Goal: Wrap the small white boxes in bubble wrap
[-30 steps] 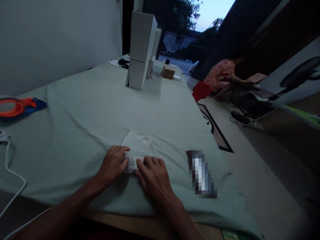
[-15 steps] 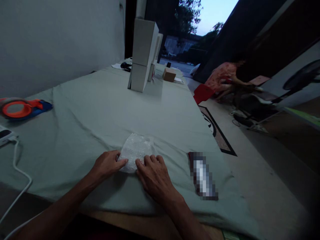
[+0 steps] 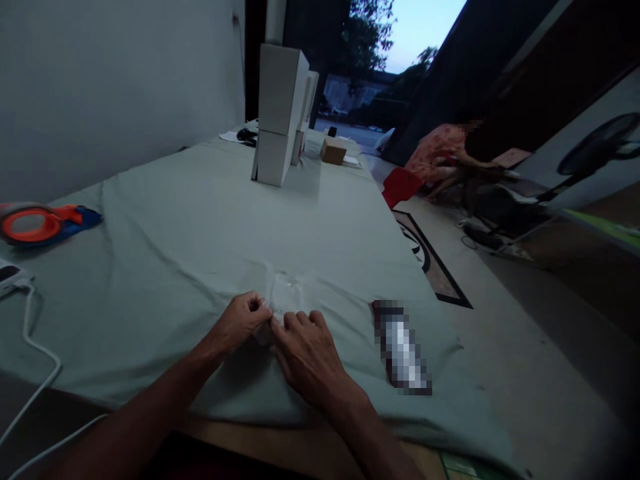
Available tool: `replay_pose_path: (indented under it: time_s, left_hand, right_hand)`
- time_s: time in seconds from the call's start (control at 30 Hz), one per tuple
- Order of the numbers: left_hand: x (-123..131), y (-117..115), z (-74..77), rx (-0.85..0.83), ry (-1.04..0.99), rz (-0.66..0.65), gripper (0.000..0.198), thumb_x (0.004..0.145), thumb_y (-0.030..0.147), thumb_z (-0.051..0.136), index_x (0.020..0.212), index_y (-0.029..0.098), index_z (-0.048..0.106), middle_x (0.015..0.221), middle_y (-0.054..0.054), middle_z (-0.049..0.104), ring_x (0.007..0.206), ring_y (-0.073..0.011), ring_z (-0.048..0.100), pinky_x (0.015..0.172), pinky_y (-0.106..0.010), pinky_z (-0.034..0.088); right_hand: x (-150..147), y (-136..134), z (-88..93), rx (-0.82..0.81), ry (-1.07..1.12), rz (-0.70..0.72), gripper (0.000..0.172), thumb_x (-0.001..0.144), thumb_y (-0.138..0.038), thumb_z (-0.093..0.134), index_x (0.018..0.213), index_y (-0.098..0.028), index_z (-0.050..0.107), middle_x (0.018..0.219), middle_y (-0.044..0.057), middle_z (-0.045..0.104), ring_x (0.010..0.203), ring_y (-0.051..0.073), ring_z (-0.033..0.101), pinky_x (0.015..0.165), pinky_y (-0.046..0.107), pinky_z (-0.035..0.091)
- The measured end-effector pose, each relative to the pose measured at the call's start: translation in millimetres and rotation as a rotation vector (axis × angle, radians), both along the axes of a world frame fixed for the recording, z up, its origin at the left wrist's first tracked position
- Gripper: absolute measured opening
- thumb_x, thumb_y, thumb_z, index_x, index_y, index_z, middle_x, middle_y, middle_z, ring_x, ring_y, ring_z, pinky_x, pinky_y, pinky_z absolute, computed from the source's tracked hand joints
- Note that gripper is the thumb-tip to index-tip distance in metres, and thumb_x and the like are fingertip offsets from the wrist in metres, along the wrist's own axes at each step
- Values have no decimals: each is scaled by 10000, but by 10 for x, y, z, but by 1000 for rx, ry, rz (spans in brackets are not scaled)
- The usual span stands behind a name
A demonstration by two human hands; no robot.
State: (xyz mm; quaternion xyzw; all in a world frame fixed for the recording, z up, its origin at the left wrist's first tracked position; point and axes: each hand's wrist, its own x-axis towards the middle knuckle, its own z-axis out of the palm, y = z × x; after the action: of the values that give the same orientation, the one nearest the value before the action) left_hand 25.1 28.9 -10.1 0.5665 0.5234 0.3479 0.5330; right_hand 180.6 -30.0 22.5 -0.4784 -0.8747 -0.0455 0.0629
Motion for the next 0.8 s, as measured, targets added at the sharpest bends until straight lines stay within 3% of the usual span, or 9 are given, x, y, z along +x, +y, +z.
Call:
replay_pose_path:
  time_s: [0.13, 0.3, 0.43, 0.57, 0.67, 0.8]
  left_hand:
    - [6, -29, 54, -54, -77, -32, 227, 667, 391, 577, 680, 183, 487, 547, 72, 445, 477, -87, 440, 463, -206, 367]
    - [-51, -89, 203, -141, -115, -204, 273, 737, 307, 476, 862, 139, 652, 657, -12, 605, 561, -134, 554, 544, -257, 455]
    - [-38, -149, 161, 274, 146, -353, 294, 803, 210, 436, 939, 164, 692, 848, -55, 654, 786, -173, 605, 737, -294, 477]
    - [41, -211, 33, 587, 409, -410, 238, 822, 145, 493, 940, 196, 693, 872, -51, 602, 799, -165, 577, 735, -274, 462]
    - [67, -226, -11, 715, 506, -381, 209, 817, 131, 541, 952, 207, 683, 935, -61, 584, 869, -190, 549, 795, -314, 456]
    - [54, -210, -23, 796, 497, -380, 192, 813, 130, 579, 962, 210, 672, 1040, -73, 584, 965, -224, 507, 867, -364, 441]
  right_hand:
    - [45, -84, 40, -39, 5, -1, 194, 848, -137, 552, 1036, -179, 566, 949, 66, 610, 839, 220, 507, 788, 386, 317]
    - [116, -134, 49, -107, 81, 3, 219, 798, -97, 575, 992, -197, 590, 999, 57, 629, 890, 217, 522, 788, 373, 339]
    - [248, -179, -46, -63, 305, -108, 192, 846, -91, 537, 974, -214, 611, 1046, 49, 650, 970, 215, 550, 825, 366, 379]
    - [418, -209, -246, 84, 550, -384, 261, 866, -222, 551, 1120, -164, 571, 1170, 137, 602, 1039, 259, 570, 855, 409, 443]
    - [507, -207, -366, -53, 677, -560, 541, 837, -362, 590, 1300, -123, 444, 1213, 173, 580, 897, 240, 629, 769, 398, 506]
    - [529, -155, -426, -274, 791, -706, 619, 823, -439, 586, 1346, -158, 409, 1088, 119, 648, 715, 194, 646, 705, 361, 513]
